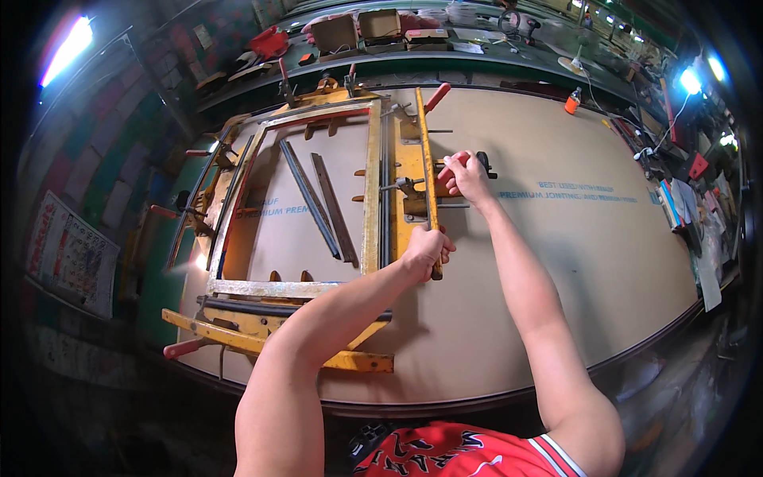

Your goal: The person assembles a wooden frame by hand, positioning and securing long wooden strips with clamps on a workbench. The person adjusts the clamps and aligns the pieces to form a rectangular frame structure.

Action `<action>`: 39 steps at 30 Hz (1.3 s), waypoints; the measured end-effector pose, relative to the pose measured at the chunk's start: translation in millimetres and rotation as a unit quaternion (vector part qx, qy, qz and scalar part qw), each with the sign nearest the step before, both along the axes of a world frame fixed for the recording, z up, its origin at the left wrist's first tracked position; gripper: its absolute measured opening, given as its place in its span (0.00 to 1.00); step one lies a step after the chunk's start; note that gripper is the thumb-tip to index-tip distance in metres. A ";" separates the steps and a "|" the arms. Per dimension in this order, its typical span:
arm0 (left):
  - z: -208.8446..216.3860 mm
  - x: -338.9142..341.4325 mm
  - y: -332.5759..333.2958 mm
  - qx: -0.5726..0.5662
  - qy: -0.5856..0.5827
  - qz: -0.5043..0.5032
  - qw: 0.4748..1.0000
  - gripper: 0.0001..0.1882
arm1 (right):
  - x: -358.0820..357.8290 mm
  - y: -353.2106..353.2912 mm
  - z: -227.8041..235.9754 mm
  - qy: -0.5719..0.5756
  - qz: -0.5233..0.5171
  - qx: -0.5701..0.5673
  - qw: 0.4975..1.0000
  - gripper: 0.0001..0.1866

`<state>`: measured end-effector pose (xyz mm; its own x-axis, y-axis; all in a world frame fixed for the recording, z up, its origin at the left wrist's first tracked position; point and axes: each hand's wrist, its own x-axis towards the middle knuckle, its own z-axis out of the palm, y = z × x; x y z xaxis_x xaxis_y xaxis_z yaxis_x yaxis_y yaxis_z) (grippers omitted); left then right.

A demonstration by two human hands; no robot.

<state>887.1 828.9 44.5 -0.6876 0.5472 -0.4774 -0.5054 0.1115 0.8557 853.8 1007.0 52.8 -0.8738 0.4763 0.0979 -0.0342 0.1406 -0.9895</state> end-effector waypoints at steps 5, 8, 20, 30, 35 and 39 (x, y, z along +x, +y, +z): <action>-9.9 7.5 -4.0 0.015 0.044 -0.015 0.999 0.17 | 0.6 -1.4 1.4 0.013 -0.002 0.006 1.000 0.15; -3.1 8.5 -1.3 0.001 0.066 -0.015 0.998 0.18 | -0.9 1.1 -0.6 0.008 -0.001 0.017 1.000 0.14; 28.8 -27.7 -3.7 -0.173 0.187 0.005 0.967 0.06 | -13.3 -1.1 -1.0 0.008 -0.073 0.291 0.954 0.16; 3.3 -31.2 19.9 -0.214 0.208 -0.004 0.954 0.08 | -7.5 -0.9 1.0 0.034 -0.072 0.309 0.948 0.16; -6.9 -30.9 27.9 -0.237 0.214 0.013 0.948 0.14 | -1.7 14.4 12.2 0.117 0.094 0.133 0.980 0.26; -11.3 -31.0 31.3 -0.260 0.247 0.019 0.933 0.20 | -49.1 64.2 16.0 0.068 -0.018 -0.124 0.990 0.23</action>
<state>856.1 860.2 33.3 -0.9086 0.3001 -0.2905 -0.0750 0.5669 0.8204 804.7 1071.3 68.8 -0.8427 0.5309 0.0895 -0.1691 -0.1031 -0.9802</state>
